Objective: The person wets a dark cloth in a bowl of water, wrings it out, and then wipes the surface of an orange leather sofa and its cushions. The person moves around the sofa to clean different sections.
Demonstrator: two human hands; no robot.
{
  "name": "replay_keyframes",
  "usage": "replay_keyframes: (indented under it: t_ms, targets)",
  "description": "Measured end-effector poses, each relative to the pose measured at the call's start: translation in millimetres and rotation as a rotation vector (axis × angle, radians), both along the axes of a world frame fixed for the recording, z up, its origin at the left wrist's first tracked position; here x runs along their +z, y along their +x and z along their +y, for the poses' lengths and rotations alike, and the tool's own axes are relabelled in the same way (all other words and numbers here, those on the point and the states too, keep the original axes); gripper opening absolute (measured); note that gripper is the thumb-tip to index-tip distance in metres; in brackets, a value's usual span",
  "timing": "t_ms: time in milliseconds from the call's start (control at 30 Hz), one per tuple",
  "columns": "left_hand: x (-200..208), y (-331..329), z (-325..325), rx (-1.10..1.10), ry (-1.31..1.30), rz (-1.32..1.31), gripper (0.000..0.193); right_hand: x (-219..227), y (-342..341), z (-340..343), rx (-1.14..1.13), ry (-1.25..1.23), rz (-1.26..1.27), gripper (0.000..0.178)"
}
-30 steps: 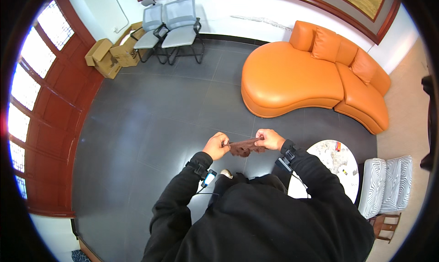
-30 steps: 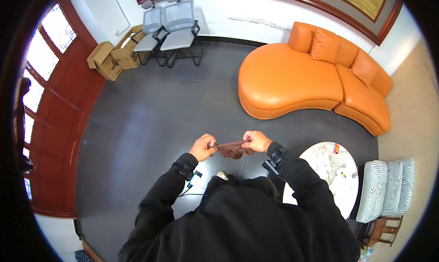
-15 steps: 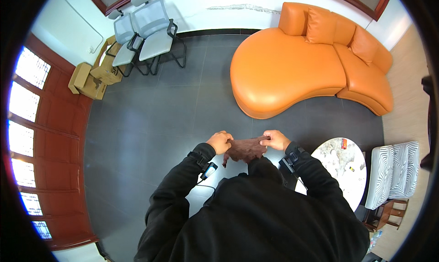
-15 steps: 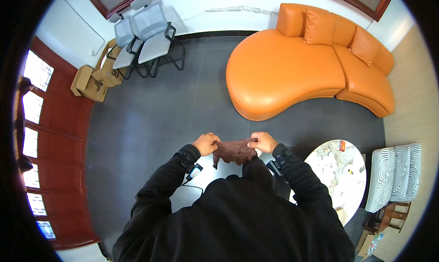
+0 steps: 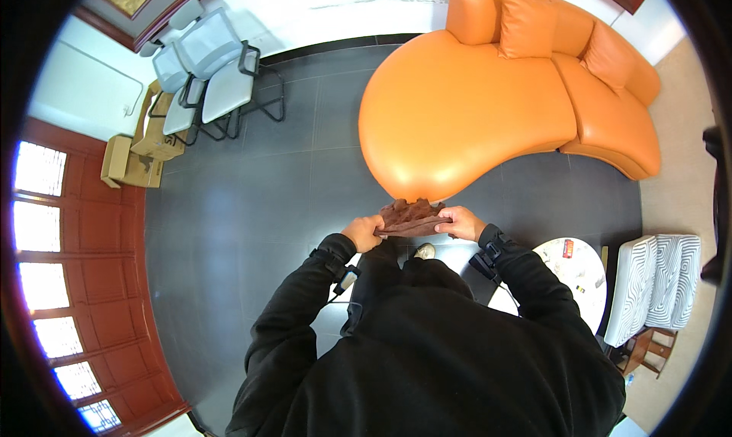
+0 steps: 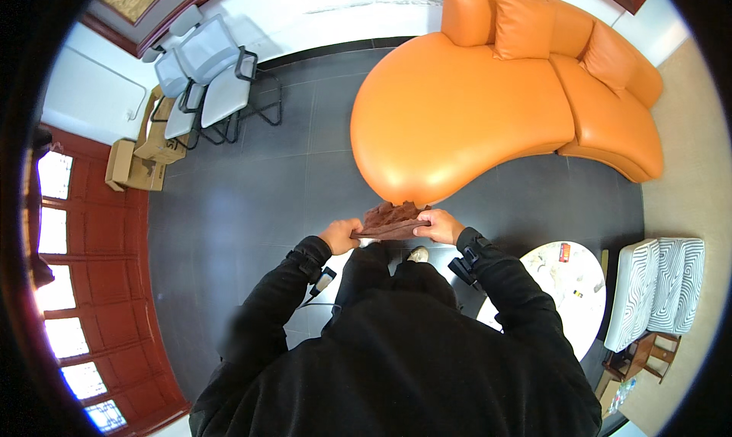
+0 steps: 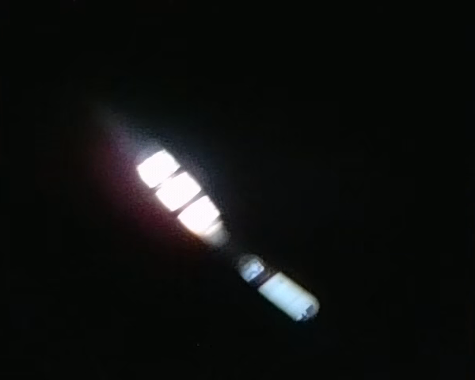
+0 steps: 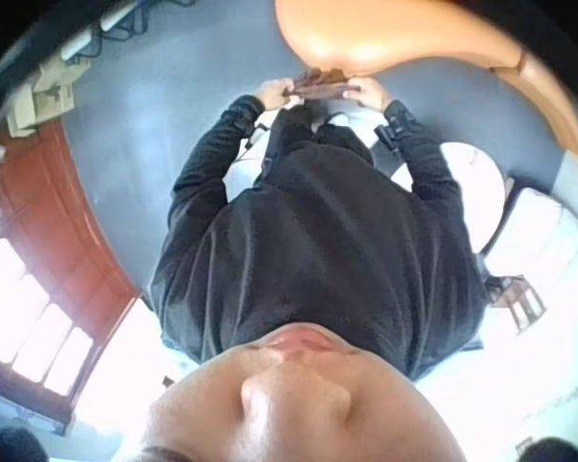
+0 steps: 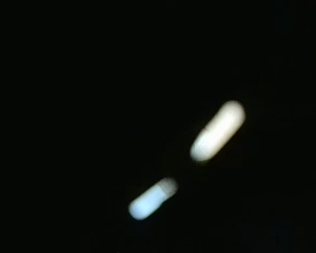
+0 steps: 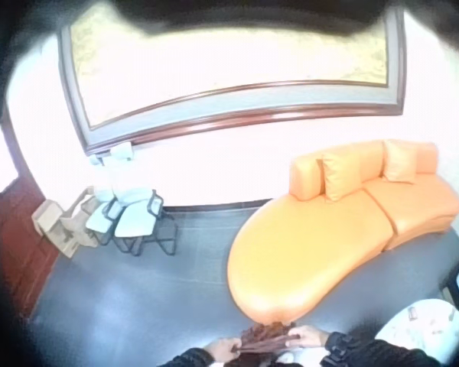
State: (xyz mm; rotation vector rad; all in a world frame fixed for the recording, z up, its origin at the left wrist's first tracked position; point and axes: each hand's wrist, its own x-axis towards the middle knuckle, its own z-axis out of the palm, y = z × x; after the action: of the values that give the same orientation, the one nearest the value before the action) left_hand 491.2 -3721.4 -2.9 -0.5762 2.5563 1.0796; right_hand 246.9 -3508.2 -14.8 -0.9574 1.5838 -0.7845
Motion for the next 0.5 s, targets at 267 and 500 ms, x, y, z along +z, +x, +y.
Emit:
replay_keyframes:
  t_ms: [267,500]
  targets:
    - [-23.5,-88.2,-54.2,-0.066,0.152,-0.038,0.028,-27.7,-68.4,-12.9,-0.145,0.128,-0.206,0.014]
    - [-68.3,-184.8,-123.0,-0.151,0.118,-0.005,0.032,-52.6,-150.5,-56.0,-0.177,0.119,0.233,0.023]
